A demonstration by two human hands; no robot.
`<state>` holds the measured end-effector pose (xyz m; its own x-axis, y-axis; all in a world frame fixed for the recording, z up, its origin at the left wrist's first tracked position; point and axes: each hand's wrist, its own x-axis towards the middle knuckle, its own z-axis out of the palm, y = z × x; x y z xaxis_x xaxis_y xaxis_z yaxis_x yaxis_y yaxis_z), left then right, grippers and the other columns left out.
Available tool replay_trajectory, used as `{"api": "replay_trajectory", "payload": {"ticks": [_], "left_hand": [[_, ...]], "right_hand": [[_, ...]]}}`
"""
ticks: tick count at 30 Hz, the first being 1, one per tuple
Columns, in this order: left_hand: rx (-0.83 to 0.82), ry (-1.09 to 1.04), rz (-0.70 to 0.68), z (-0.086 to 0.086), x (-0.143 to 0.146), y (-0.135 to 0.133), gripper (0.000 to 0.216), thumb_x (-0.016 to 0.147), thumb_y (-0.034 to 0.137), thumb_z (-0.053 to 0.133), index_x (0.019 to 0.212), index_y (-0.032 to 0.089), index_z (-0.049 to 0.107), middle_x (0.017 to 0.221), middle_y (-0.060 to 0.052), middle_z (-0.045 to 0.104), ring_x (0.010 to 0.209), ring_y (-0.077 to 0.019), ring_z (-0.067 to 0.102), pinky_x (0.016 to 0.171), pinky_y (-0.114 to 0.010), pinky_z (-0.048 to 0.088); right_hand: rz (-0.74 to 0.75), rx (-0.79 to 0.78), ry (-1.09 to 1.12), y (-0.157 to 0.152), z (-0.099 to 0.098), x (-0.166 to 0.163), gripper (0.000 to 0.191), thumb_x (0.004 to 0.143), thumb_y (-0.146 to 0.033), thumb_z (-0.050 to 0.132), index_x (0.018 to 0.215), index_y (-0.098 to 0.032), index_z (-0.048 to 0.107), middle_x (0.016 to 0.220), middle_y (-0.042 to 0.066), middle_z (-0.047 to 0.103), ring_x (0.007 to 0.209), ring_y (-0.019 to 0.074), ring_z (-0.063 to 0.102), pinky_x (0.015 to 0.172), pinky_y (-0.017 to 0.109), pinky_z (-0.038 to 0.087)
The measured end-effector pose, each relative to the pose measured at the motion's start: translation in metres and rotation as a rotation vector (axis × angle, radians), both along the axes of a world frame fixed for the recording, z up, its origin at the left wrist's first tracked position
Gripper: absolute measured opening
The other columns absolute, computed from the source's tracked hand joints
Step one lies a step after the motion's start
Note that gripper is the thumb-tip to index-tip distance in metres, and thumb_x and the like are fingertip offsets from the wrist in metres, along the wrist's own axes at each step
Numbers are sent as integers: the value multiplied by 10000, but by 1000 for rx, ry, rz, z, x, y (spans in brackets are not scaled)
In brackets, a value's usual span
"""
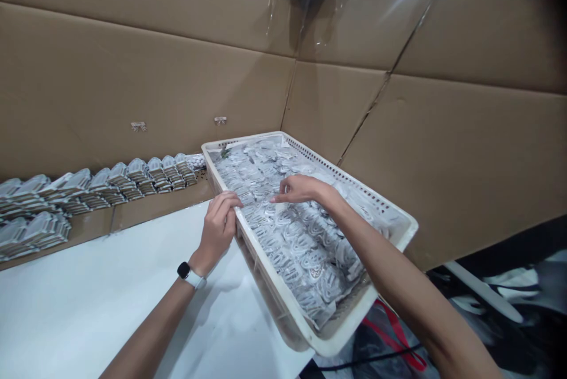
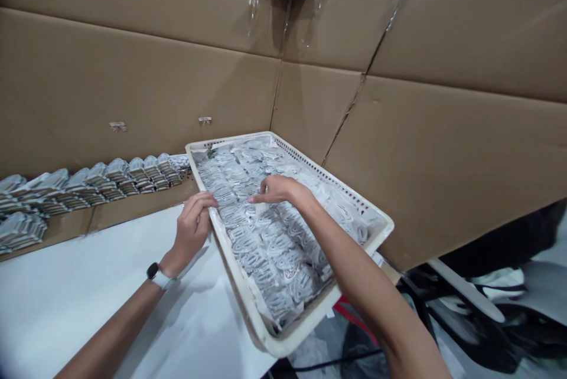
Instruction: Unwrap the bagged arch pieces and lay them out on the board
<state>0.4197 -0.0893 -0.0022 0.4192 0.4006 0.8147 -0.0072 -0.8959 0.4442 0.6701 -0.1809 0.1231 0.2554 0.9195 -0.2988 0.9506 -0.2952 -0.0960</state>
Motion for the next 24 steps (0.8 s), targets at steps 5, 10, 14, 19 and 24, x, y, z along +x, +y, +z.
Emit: {"api": "replay_trajectory", "payload": {"ticks": [5,10,14,19,24], "left_hand": [[-2,-4,-4,1,0,0,263,1049,113,414,1046,216,656,1145,-86,704,1219,-246,638,1103,-462,482],[-16,-2,-4,2,0,-1,267,1055,128,410,1042,218,662,1136,-86,704,1216,-247,640,1109,-467,482],[-14,-5,-8,3,0,-1,268,1057,126,409,1045,215,661,1135,-84,704,1213,-244,642,1107,-461,482],[-8,0,-1,3,0,-2,272,1058,119,407,1045,212,662,1138,-88,707,1216,-243,639,1104,-462,480],[3,4,5,2,0,-2,272,1058,114,409,1048,213,662,1142,-85,711,1227,-244,638,1105,-459,476]], "right_hand": [[5,-29,-29,2,-2,2,615,894,-747,648,1154,-213,806,1153,121,792,976,260,717,724,292,462],[7,-19,10,2,-3,7,540,877,-669,727,1139,-205,810,1127,107,799,968,252,718,785,292,481],[0,-11,48,0,-4,10,535,891,-639,750,1129,-165,817,1104,119,803,988,256,710,855,301,489],[-6,24,72,-3,-5,14,529,922,-606,744,1128,-123,808,1120,137,798,1015,248,692,901,309,479],[11,62,107,-3,-11,19,447,916,-571,765,1059,-149,809,1075,128,799,951,239,694,862,315,493]]}}
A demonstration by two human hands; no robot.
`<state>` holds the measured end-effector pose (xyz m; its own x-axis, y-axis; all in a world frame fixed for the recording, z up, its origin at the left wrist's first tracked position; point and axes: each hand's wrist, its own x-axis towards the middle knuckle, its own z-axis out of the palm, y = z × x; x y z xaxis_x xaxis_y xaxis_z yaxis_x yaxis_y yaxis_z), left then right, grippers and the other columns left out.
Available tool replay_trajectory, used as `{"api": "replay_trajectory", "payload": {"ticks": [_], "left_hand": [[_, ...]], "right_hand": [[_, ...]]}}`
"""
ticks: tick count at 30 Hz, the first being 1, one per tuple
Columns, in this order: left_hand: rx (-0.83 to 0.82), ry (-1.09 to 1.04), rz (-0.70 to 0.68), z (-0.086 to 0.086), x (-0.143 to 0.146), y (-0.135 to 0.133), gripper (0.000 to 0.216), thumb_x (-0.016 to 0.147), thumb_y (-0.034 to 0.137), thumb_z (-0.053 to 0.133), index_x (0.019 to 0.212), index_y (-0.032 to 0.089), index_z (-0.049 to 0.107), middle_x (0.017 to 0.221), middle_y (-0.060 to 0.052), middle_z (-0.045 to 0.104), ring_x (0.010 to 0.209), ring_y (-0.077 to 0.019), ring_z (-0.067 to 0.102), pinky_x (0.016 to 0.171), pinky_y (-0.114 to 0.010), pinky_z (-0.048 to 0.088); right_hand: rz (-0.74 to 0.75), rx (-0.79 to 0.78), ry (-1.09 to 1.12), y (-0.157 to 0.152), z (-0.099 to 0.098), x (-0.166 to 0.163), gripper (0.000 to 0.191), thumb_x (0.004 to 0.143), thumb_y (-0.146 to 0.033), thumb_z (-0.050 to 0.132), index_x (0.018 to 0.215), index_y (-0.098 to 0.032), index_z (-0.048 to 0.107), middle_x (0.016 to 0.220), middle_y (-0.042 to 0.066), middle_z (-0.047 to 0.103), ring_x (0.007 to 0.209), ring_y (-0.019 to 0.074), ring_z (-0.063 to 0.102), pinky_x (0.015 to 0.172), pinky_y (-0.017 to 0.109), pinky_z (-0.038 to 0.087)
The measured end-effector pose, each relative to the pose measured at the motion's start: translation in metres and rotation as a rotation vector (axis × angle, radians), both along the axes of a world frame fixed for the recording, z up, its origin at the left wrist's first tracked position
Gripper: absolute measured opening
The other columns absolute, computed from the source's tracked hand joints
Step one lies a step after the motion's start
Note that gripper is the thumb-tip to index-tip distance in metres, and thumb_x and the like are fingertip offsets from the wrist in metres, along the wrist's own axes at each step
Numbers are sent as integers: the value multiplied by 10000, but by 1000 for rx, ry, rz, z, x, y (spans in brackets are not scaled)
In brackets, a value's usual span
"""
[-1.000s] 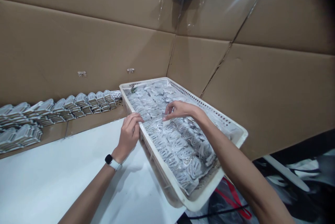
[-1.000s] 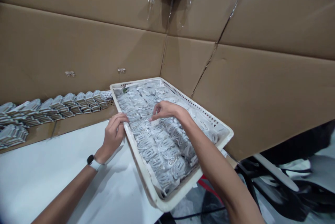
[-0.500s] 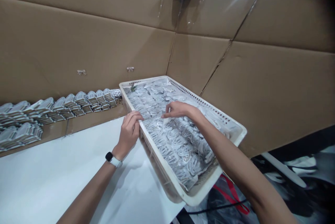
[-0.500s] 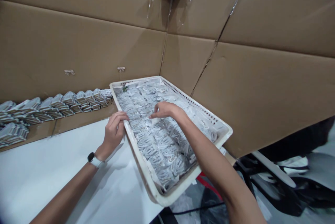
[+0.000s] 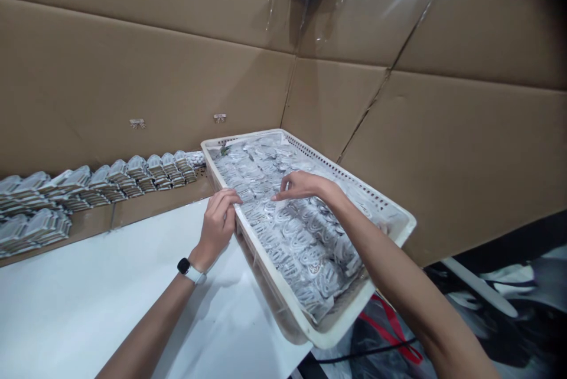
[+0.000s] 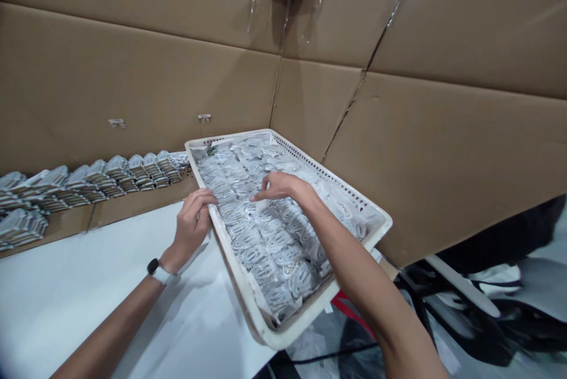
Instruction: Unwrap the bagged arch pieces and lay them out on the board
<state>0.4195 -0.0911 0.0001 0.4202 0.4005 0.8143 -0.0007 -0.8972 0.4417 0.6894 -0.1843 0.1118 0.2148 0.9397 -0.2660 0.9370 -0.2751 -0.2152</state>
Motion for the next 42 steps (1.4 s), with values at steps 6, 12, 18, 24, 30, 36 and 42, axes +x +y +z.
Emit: {"api": "replay_trajectory", "payload": {"ticks": [6,12,18,24,30,36,42], "left_hand": [[-3,-3,-2,0,0,0,271,1062,115,404,1053,212,657,1149,-89,703,1230,-240,632,1109,-461,476],[-3,-3,-9,-2,0,1,267,1063,113,409,1055,212,657,1147,-89,699,1232,-242,631,1108,-465,478],[4,-2,-8,-1,0,2,264,1063,102,413,1052,210,653,1140,-84,698,1224,-238,631,1104,-458,474],[2,-1,-3,-2,0,1,262,1064,106,412,1052,213,651,1147,-83,699,1232,-238,631,1106,-455,473],[2,-3,-9,-2,0,2,266,1063,105,411,1050,213,654,1142,-87,700,1227,-238,631,1103,-467,476],[-4,0,-8,-1,0,1,275,1066,120,401,1052,213,660,1148,-91,699,1222,-237,632,1100,-468,487],[-9,1,-3,-1,0,1,277,1070,136,391,1047,216,656,1146,-94,702,1227,-243,635,1103,-478,486]], "right_hand": [[13,37,-7,2,-7,7,334,873,-520,821,997,-210,815,1064,103,804,922,251,698,838,341,512],[23,75,-27,1,-3,7,349,891,-563,782,992,-232,819,1000,98,812,879,281,714,781,355,502],[2,208,-98,1,4,-2,359,894,-579,762,997,-237,798,995,69,816,889,258,721,719,312,469],[-23,273,-121,5,3,-11,321,904,-553,752,967,-240,779,1024,45,816,953,235,726,678,286,417],[-50,362,-136,7,-4,-11,369,925,-621,722,1007,-266,776,1065,40,819,1000,252,725,705,294,422],[-71,417,-174,8,-5,-9,401,963,-657,666,1034,-278,777,1067,43,818,1010,255,724,760,307,451],[-3,269,-175,10,-3,-7,198,988,-430,695,1098,-310,806,1140,18,817,1054,238,720,762,280,447]]}}
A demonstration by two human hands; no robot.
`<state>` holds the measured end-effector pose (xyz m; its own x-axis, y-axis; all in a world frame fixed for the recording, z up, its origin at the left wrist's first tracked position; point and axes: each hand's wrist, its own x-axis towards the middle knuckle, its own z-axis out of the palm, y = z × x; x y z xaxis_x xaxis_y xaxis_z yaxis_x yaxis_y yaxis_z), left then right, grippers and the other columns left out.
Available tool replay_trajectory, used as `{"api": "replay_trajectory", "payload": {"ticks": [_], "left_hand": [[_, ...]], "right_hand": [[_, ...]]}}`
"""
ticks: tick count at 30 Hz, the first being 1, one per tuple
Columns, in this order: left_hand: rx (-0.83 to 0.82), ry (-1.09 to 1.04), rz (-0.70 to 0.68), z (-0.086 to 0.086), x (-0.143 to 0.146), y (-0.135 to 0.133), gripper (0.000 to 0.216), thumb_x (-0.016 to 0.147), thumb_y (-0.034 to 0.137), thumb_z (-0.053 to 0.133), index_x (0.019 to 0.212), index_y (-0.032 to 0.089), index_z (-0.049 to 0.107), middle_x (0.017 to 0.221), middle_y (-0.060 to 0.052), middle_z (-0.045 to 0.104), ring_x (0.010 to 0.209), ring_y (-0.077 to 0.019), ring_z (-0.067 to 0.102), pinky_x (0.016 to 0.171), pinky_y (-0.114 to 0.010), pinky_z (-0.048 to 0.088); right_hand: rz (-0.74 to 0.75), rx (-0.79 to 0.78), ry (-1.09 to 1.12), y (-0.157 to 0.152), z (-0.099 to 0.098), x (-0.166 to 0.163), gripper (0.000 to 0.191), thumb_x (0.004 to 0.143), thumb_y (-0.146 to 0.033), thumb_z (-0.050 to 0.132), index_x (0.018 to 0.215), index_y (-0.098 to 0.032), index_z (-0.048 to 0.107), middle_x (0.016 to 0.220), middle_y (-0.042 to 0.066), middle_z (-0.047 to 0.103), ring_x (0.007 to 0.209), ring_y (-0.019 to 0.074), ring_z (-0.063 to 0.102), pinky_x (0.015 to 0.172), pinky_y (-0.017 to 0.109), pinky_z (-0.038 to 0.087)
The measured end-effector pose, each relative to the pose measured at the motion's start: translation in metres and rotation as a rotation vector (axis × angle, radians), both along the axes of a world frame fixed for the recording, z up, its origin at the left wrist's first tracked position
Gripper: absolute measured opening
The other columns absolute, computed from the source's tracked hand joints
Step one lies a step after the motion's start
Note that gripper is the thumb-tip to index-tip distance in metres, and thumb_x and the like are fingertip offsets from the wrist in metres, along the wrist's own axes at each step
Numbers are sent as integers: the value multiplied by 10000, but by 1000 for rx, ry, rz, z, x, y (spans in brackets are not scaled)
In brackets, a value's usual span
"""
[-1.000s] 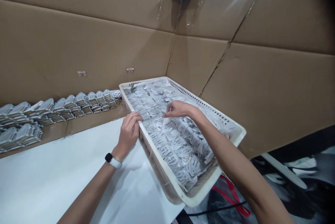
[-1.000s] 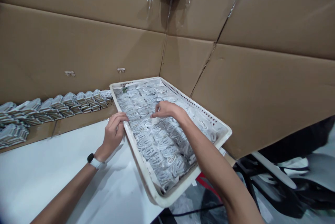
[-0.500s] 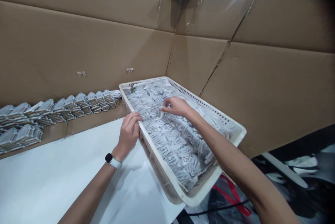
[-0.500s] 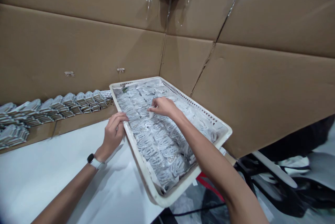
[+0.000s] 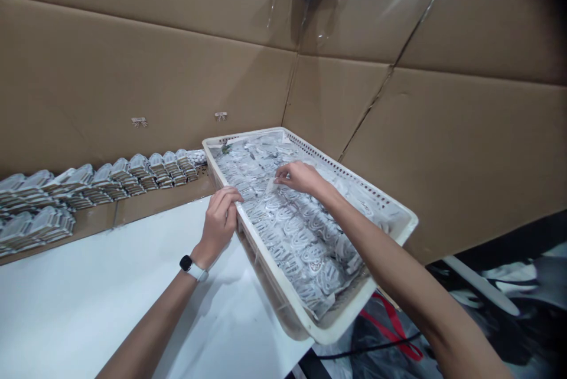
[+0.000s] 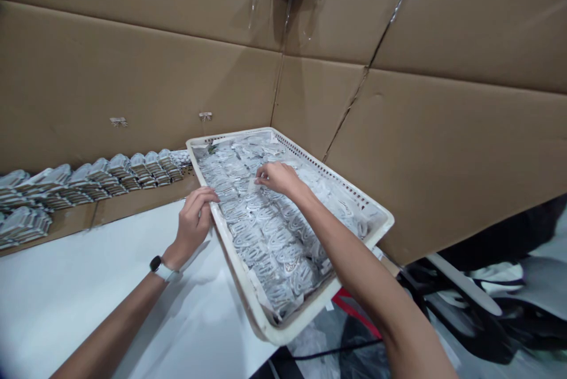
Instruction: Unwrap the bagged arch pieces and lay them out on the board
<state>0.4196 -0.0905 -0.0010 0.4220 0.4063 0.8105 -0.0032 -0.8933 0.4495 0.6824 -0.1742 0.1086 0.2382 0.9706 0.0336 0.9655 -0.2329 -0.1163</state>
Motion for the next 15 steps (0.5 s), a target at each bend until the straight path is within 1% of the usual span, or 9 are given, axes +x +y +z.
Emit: {"api": "replay_trajectory", "payload": {"ticks": [3,9,15], "left_hand": [[-11,4,8,1,0,0,283,1071,157,385,1037,221,658,1144,-95,705,1219,-247,641,1099,-480,494],[-5,0,-3,0,0,0,274,1060,133,398,1050,214,659,1151,-94,703,1230,-241,632,1108,-477,486],[-2,-6,-13,-1,-1,0,275,1065,132,396,1059,215,659,1149,-93,701,1227,-241,633,1107,-473,487]], "right_hand": [[-5,-24,-8,2,-2,2,180,966,-344,716,1113,-323,817,1157,0,820,1080,235,721,759,273,447],[16,6,0,1,1,9,146,935,-302,757,1055,-311,839,1141,-6,826,1082,235,726,781,280,448],[83,-4,78,-2,8,22,163,917,-249,758,1049,-291,843,1105,0,829,1005,203,729,822,271,466]]}}
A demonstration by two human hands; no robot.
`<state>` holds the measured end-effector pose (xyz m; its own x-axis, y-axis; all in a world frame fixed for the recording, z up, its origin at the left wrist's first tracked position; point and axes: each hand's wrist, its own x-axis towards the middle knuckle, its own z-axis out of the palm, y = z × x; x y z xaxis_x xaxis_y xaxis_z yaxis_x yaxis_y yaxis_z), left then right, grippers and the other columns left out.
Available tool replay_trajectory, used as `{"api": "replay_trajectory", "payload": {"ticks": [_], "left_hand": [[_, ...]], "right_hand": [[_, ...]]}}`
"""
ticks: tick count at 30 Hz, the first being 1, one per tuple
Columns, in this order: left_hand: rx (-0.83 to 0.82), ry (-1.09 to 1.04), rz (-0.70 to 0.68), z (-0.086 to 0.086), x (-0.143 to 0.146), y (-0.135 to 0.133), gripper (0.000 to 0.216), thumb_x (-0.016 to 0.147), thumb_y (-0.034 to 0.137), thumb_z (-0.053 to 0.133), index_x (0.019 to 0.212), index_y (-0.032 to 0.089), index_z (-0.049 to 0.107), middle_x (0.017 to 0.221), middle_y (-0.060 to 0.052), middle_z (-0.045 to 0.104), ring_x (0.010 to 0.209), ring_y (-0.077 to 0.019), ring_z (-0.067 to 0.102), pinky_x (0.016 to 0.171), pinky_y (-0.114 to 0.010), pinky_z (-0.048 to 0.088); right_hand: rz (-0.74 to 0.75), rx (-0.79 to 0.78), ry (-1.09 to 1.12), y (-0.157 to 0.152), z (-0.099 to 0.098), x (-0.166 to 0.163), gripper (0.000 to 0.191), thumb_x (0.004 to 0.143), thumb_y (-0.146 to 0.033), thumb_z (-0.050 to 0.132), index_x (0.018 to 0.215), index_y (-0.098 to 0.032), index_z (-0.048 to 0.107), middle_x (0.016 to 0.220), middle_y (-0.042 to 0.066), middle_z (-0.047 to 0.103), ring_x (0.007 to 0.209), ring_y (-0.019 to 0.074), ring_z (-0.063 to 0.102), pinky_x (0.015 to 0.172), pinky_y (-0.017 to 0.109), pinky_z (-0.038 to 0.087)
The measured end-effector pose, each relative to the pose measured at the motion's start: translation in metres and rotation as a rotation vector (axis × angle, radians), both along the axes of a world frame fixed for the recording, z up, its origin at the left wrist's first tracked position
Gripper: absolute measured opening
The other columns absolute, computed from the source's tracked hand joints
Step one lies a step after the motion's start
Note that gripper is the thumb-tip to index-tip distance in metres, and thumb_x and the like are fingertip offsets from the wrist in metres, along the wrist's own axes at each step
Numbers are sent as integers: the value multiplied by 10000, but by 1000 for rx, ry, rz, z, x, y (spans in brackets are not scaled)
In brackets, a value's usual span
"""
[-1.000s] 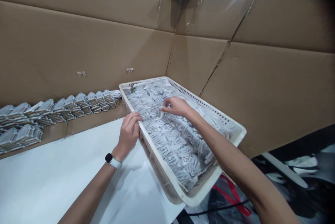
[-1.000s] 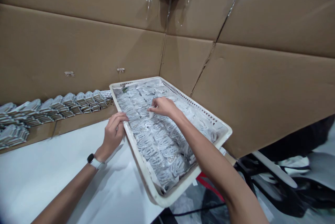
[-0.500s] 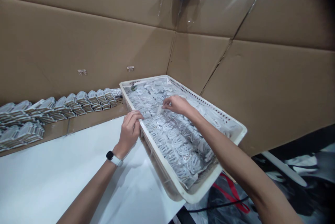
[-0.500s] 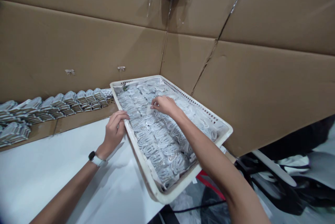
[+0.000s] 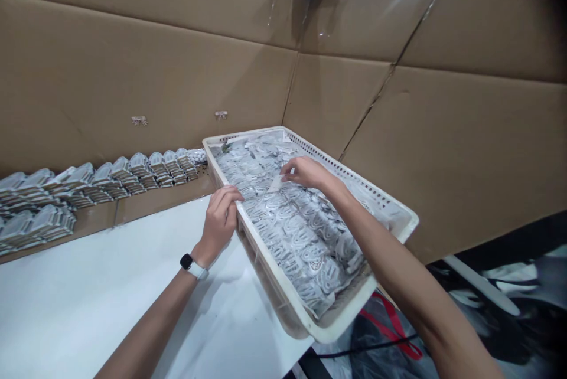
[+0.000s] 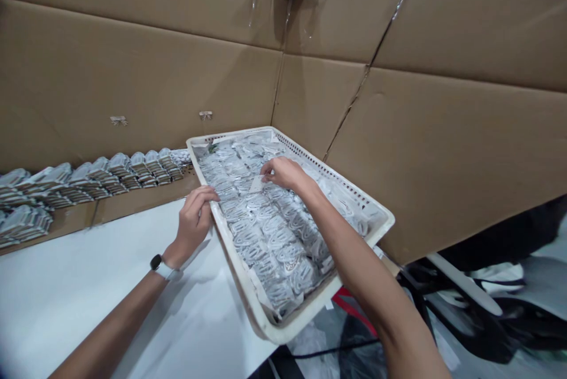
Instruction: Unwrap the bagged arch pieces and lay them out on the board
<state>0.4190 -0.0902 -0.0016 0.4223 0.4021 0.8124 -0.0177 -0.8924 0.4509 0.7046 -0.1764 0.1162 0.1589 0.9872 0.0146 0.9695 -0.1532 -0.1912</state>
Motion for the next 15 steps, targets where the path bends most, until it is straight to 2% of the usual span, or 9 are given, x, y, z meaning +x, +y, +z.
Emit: {"api": "replay_trajectory", "payload": {"ticks": [10,15], "left_hand": [[-1,0,12,0,1,0,272,1064,147,398,1044,221,659,1144,-88,706,1217,-245,643,1099,-466,490],[-7,3,12,0,1,0,274,1064,151,396,1045,224,659,1135,-86,707,1214,-245,645,1100,-470,492]], "right_hand": [[-13,-68,-59,1,-3,-9,176,907,-271,781,1066,-300,850,1112,2,830,1028,218,732,720,269,430],[1,-40,-79,1,-4,-10,154,901,-275,788,1034,-308,859,1091,-4,833,1022,221,736,702,276,421]]}}
